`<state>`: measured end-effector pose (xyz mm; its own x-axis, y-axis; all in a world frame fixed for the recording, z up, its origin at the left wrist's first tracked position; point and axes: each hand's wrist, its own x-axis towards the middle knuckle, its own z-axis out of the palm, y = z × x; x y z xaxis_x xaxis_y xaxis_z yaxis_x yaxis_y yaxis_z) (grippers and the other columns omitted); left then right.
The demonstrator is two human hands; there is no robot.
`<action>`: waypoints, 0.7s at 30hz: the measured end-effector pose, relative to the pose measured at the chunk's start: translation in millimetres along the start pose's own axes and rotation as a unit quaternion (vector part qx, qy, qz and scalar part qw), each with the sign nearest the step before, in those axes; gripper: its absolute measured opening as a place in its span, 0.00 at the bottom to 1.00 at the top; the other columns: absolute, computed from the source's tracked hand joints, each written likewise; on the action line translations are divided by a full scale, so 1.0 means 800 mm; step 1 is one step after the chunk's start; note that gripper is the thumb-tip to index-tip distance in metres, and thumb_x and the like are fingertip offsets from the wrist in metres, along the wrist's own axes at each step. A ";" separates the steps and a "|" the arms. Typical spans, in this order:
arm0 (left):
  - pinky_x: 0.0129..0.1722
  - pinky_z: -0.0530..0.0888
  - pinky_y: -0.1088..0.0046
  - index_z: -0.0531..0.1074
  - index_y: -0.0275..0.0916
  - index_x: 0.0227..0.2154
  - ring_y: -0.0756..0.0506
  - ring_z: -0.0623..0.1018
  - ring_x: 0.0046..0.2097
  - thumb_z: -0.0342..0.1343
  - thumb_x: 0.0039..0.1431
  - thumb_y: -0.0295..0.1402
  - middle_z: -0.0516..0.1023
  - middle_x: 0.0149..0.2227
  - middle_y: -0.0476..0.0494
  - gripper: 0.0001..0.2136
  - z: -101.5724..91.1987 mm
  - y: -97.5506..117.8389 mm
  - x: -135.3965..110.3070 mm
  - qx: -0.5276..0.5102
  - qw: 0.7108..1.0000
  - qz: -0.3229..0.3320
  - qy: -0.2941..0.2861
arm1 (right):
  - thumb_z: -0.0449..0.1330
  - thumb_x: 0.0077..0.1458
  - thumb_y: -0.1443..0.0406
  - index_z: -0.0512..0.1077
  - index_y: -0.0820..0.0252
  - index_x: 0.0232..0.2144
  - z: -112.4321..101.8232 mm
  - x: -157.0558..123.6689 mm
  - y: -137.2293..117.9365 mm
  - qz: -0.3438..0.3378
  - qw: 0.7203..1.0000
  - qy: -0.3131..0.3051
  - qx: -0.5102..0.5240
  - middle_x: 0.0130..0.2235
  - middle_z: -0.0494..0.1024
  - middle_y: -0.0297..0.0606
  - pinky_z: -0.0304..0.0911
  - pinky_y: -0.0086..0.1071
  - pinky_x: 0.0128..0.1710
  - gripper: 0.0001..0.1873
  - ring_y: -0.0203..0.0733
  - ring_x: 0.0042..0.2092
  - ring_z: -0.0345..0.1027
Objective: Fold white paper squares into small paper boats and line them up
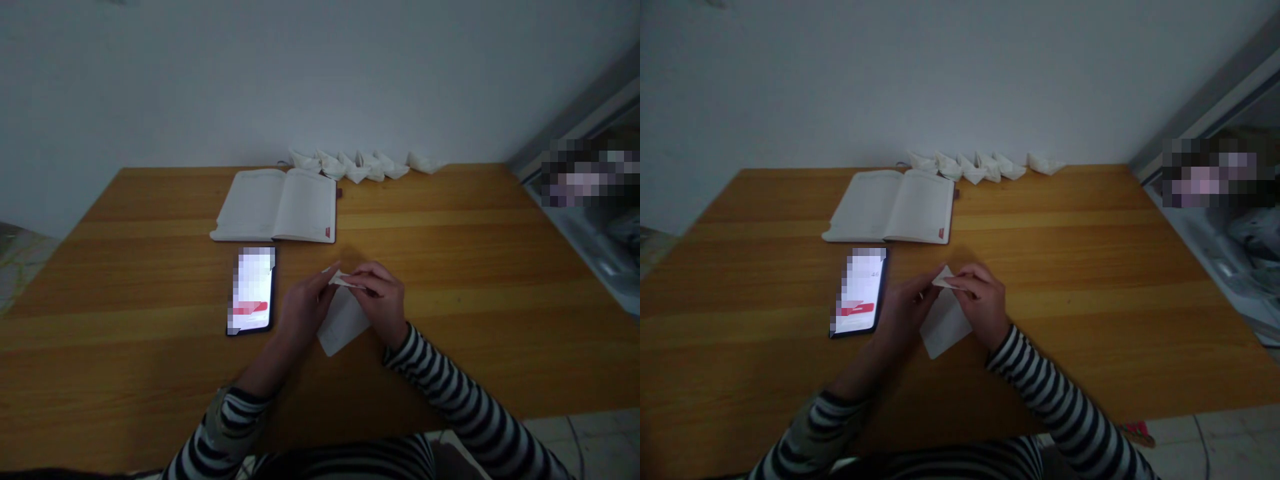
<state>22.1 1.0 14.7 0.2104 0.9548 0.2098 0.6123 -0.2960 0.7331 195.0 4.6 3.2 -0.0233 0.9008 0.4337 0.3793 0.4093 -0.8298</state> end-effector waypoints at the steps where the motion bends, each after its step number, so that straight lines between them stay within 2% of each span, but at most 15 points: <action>1: 0.36 0.75 0.72 0.70 0.45 0.58 0.48 0.79 0.34 0.54 0.62 0.25 0.81 0.38 0.45 0.22 0.000 0.000 -0.001 -0.010 1.000 0.014 -0.013 | 0.61 0.58 0.69 0.82 0.51 0.37 -0.002 -0.001 0.001 -0.022 0.999 -0.015 -0.021 0.38 0.81 0.37 0.72 0.35 0.39 0.10 0.40 0.39 0.76; 3: 0.40 0.77 0.71 0.68 0.46 0.60 0.47 0.81 0.40 0.52 0.63 0.25 0.82 0.44 0.43 0.23 0.001 0.001 -0.002 -0.041 0.998 0.047 -0.022 | 0.58 0.61 0.70 0.81 0.51 0.41 -0.004 -0.003 0.002 -0.054 0.996 -0.044 -0.049 0.41 0.83 0.37 0.72 0.37 0.45 0.13 0.42 0.42 0.78; 5: 0.45 0.77 0.69 0.70 0.45 0.58 0.45 0.81 0.45 0.52 0.63 0.25 0.81 0.48 0.41 0.21 -0.001 0.003 -0.002 -0.073 0.995 0.067 -0.008 | 0.56 0.62 0.70 0.79 0.50 0.43 -0.005 -0.005 0.001 -0.057 0.995 -0.059 -0.049 0.43 0.84 0.37 0.72 0.39 0.48 0.15 0.43 0.45 0.78; 9: 0.48 0.77 0.68 0.76 0.42 0.52 0.44 0.81 0.49 0.55 0.62 0.25 0.82 0.49 0.40 0.17 -0.008 0.010 0.000 -0.133 0.989 0.054 0.027 | 0.55 0.59 0.72 0.74 0.51 0.49 -0.002 -0.008 -0.007 0.036 0.998 -0.034 0.036 0.46 0.82 0.36 0.73 0.37 0.48 0.19 0.42 0.46 0.78; 11: 0.48 0.77 0.68 0.79 0.42 0.48 0.43 0.82 0.48 0.57 0.59 0.25 0.83 0.48 0.41 0.15 -0.012 0.013 0.001 -0.163 0.986 0.028 0.037 | 0.58 0.57 0.72 0.73 0.51 0.49 -0.002 -0.007 -0.011 0.075 0.993 -0.018 0.084 0.45 0.82 0.37 0.74 0.35 0.43 0.18 0.41 0.43 0.78; 15: 0.43 0.79 0.70 0.82 0.42 0.37 0.43 0.83 0.42 0.63 0.54 0.26 0.85 0.41 0.44 0.09 -0.015 0.016 0.002 -0.269 0.960 -0.056 0.057 | 0.64 0.55 0.68 0.78 0.52 0.41 -0.009 0.001 -0.011 0.072 0.986 -0.046 0.140 0.46 0.82 0.39 0.73 0.31 0.33 0.11 0.41 0.39 0.79; 18: 0.40 0.80 0.72 0.83 0.41 0.32 0.45 0.84 0.35 0.65 0.51 0.27 0.86 0.34 0.46 0.05 -0.014 0.018 0.004 -0.349 0.928 -0.112 0.060 | 0.63 0.57 0.67 0.81 0.52 0.36 -0.016 0.008 -0.007 0.072 0.980 -0.043 0.179 0.47 0.82 0.40 0.73 0.36 0.39 0.07 0.44 0.44 0.78; 21: 0.36 0.80 0.73 0.83 0.40 0.31 0.46 0.84 0.32 0.65 0.52 0.29 0.85 0.31 0.45 0.04 -0.010 0.022 0.007 -0.395 0.904 -0.154 0.062 | 0.65 0.55 0.67 0.82 0.52 0.34 -0.017 0.009 -0.005 0.067 0.992 0.008 0.108 0.37 0.83 0.38 0.72 0.36 0.38 0.06 0.43 0.39 0.76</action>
<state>27.9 1.2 33.7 0.0054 0.9988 -0.0483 -0.1180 0.0486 0.9918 206.1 7.4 14.9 0.0298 0.9473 0.3189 0.1707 0.3095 -0.9355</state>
